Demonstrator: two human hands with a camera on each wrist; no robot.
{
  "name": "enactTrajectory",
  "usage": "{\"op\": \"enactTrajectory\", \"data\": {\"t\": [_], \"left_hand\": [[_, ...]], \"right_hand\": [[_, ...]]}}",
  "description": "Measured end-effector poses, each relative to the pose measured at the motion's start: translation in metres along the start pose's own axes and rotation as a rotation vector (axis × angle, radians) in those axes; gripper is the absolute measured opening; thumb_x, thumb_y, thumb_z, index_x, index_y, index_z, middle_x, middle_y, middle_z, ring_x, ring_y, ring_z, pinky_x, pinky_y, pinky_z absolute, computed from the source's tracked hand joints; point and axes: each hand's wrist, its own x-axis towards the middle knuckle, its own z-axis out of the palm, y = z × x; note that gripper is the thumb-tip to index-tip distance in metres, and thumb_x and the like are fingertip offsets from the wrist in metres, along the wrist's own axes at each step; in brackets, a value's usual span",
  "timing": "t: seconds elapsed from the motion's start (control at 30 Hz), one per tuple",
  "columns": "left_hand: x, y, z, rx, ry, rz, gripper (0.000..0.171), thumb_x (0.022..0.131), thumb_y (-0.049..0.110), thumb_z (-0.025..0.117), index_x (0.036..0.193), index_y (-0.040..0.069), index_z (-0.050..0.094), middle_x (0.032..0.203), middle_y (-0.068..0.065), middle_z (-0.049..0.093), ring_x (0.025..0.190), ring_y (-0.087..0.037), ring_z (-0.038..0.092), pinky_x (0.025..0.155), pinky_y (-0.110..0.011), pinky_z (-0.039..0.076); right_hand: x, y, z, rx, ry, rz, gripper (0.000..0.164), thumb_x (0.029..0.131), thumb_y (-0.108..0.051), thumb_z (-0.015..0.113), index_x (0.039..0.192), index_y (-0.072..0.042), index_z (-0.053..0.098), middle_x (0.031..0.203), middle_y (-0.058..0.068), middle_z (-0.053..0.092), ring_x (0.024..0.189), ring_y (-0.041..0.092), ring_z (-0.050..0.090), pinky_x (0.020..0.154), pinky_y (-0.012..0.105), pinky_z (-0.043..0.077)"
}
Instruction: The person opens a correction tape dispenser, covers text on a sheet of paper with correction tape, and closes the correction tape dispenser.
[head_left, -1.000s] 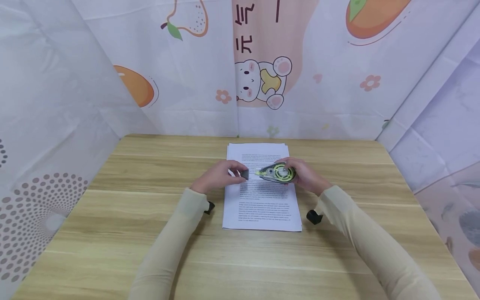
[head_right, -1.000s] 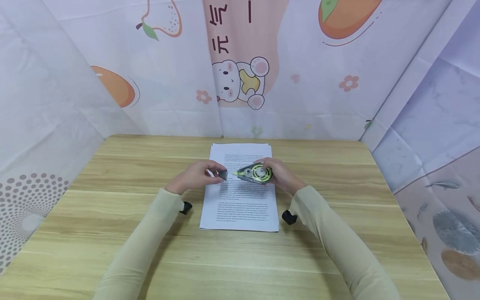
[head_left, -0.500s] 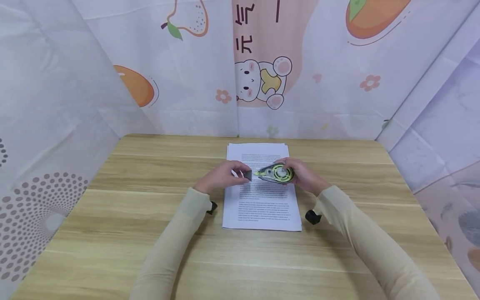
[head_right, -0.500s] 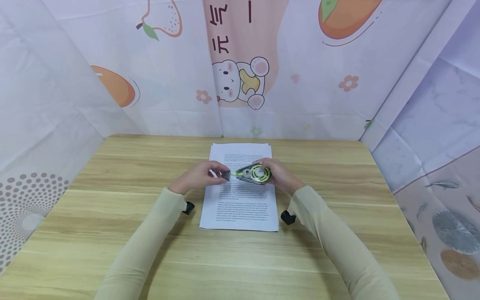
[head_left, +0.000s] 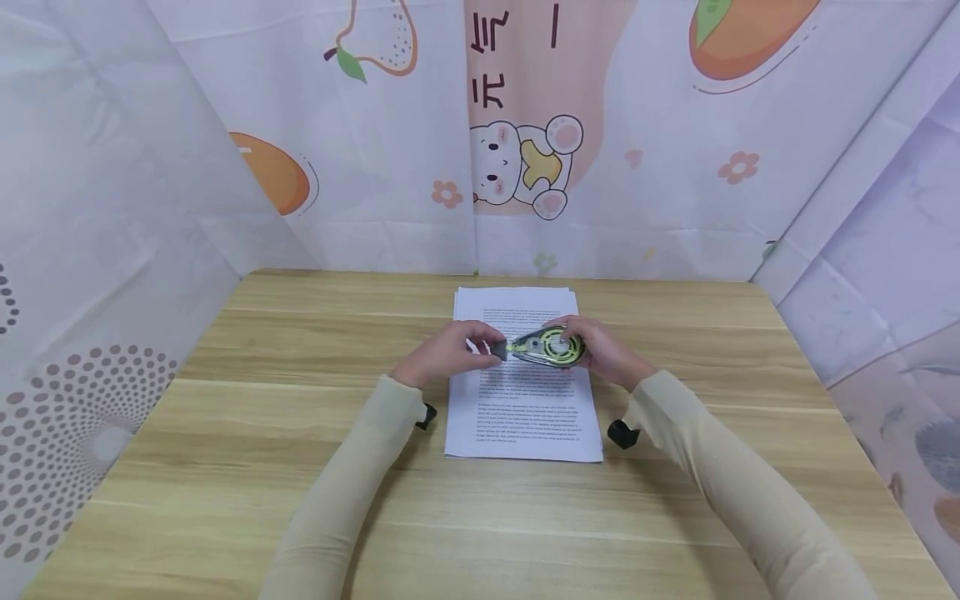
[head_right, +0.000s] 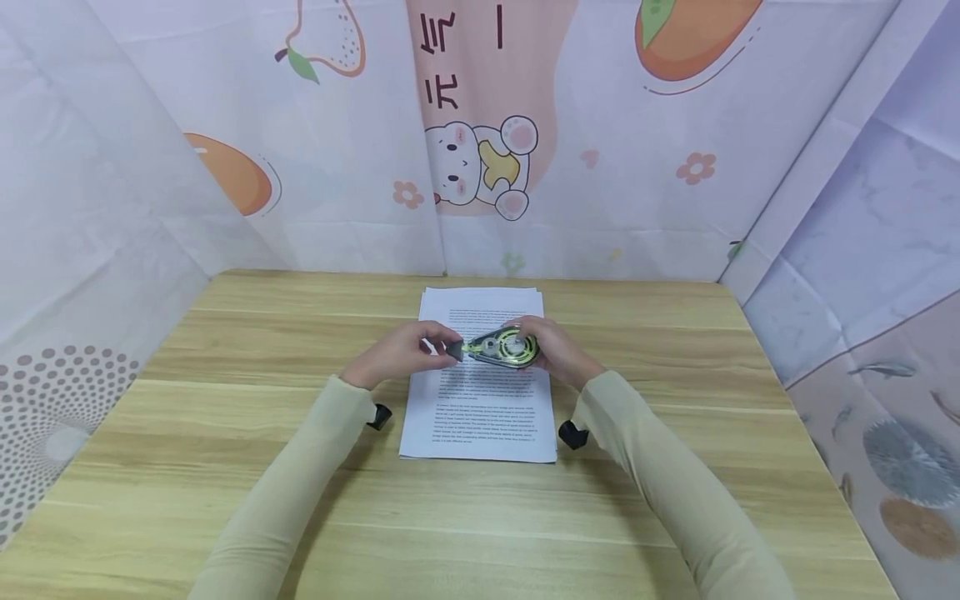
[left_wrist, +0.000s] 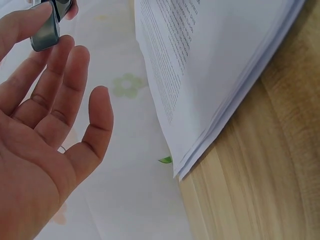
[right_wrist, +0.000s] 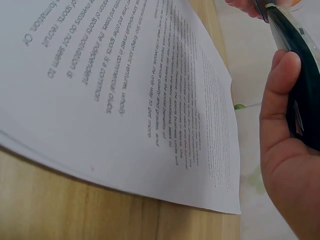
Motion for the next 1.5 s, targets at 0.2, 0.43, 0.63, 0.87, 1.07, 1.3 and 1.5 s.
{"op": "enactTrajectory", "data": {"t": [0.2,0.43,0.63,0.87,1.07,1.3,1.5], "left_hand": [[0.002,0.001,0.001,0.008,0.010,0.012,0.031,0.082,0.021,0.071,0.112,0.014,0.066,0.099,0.004,0.064,0.090,-0.013,0.056,0.077,-0.028,0.045],[0.002,0.001,0.002,0.004,0.014,0.017,0.030,0.082,0.021,0.072,0.111,0.014,0.066,0.099,0.003,0.064,0.089,-0.013,0.056,0.076,-0.027,0.046],[0.001,0.002,0.003,-0.008,0.020,0.014,0.031,0.082,0.021,0.072,0.111,0.015,0.066,0.099,0.003,0.064,0.089,-0.013,0.056,0.077,-0.027,0.046],[0.001,0.002,0.003,-0.007,0.039,0.026,0.031,0.082,0.020,0.072,0.111,0.014,0.066,0.098,0.002,0.064,0.087,-0.013,0.056,0.076,-0.027,0.046],[0.002,0.001,0.002,0.002,0.057,0.055,0.030,0.082,0.019,0.071,0.110,0.012,0.067,0.096,0.001,0.064,0.085,-0.013,0.055,0.076,-0.027,0.046],[0.001,0.002,0.002,0.022,0.057,0.054,0.030,0.082,0.020,0.071,0.111,0.012,0.067,0.096,0.001,0.064,0.085,-0.013,0.055,0.077,-0.027,0.047],[-0.002,0.006,0.000,0.029,0.062,0.035,0.031,0.081,0.022,0.072,0.111,0.013,0.067,0.094,0.003,0.063,0.086,-0.014,0.055,0.077,-0.027,0.046]], "right_hand": [[0.000,-0.001,0.003,-0.007,-0.015,-0.001,0.049,0.089,-0.008,0.032,0.135,0.009,0.035,0.102,0.005,0.056,0.073,0.009,0.059,0.059,0.021,0.049],[0.002,0.000,0.005,-0.013,-0.005,0.005,0.047,0.090,-0.009,0.032,0.134,0.007,0.038,0.103,0.005,0.056,0.073,0.009,0.059,0.059,0.021,0.050],[0.002,0.002,0.006,-0.001,0.003,0.002,0.048,0.090,-0.009,0.032,0.135,0.007,0.038,0.105,0.007,0.055,0.073,0.010,0.059,0.058,0.022,0.050],[0.002,0.000,0.009,0.001,0.013,-0.002,0.048,0.090,-0.010,0.031,0.135,0.007,0.038,0.108,0.008,0.053,0.073,0.011,0.058,0.058,0.022,0.049],[0.001,-0.002,0.011,-0.006,0.032,0.007,0.047,0.090,-0.011,0.032,0.134,0.005,0.039,0.112,0.009,0.051,0.078,0.012,0.057,0.060,0.022,0.050],[0.001,-0.003,0.013,-0.022,0.042,0.011,0.047,0.089,-0.011,0.034,0.133,0.005,0.040,0.114,0.011,0.051,0.080,0.013,0.056,0.061,0.023,0.050],[-0.001,-0.006,0.015,-0.050,0.040,0.008,0.047,0.091,-0.013,0.032,0.134,0.004,0.039,0.116,0.012,0.050,0.082,0.013,0.057,0.062,0.022,0.051]]}}
